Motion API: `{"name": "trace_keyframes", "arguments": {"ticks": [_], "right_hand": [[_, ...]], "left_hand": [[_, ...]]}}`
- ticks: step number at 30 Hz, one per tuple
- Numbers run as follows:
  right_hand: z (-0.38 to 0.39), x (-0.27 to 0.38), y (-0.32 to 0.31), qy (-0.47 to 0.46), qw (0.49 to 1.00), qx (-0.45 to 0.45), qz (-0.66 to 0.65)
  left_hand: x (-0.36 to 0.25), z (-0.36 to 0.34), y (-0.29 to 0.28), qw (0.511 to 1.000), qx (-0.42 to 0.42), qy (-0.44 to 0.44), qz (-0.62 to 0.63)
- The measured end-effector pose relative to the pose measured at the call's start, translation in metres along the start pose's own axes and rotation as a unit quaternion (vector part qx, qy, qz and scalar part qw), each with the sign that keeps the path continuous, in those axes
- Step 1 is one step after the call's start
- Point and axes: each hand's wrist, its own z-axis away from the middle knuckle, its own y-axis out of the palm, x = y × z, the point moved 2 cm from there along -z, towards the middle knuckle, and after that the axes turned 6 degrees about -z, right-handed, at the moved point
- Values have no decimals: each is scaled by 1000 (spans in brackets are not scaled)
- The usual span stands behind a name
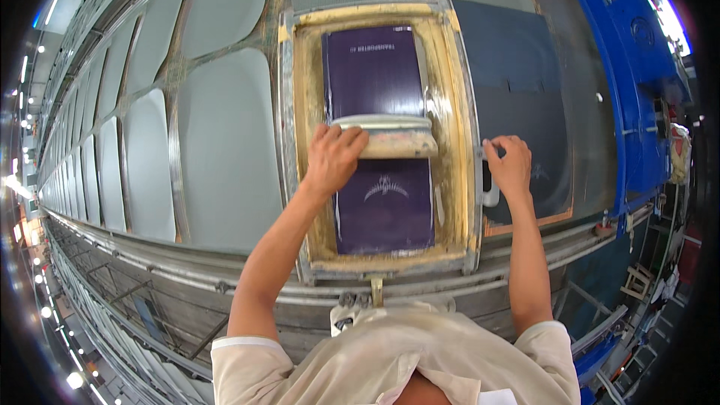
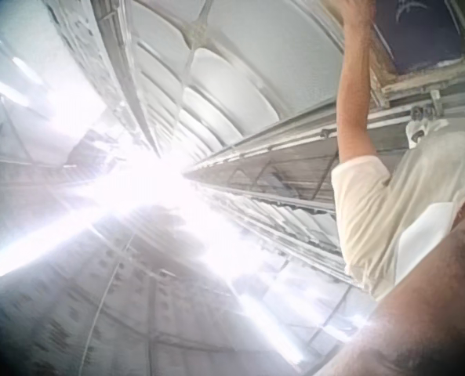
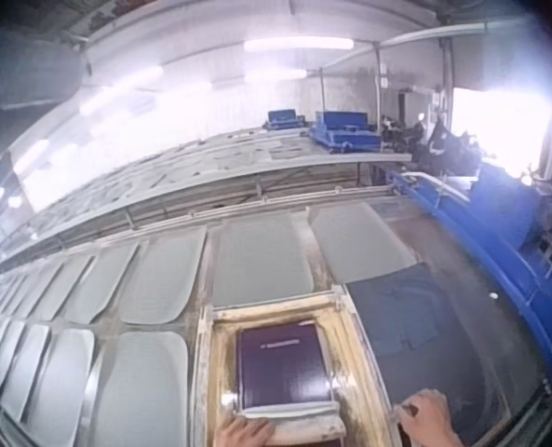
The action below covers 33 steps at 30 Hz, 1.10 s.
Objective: The person uses a squeegee to spread a purple viscous substance across a screen printing frame. Another person pours a clear liquid onto the screen, and the person continues to spread the mixture with the squeegee.
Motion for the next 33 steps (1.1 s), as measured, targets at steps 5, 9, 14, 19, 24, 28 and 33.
{"name": "trace_keyframes", "arguments": {"ticks": [5, 9, 14, 19, 24, 28, 33], "right_hand": [[-86, 48, -9, -112, 979, 5, -172], [-152, 115, -10, -251, 948, 23, -196], [-215, 155, 10, -301, 936, 168, -68], [-298, 182, 44, -252, 942, 221, 11], [-315, 178, 58, -255, 940, 224, 35], [-296, 182, 56, -207, 952, 225, 26], [-240, 165, 62, -266, 947, 182, 5]], "left_hand": [[83, -100, 48, 999, -14, -15, -27], [109, -128, 45, 999, 29, -25, 1], [126, -160, 33, 994, 64, -48, 80], [174, -217, 52, 970, 173, -145, 92], [183, -231, 63, 957, 224, -148, 107], [176, -215, 57, 964, 202, -142, 96], [138, -170, 47, 967, 201, -134, 82]]}}
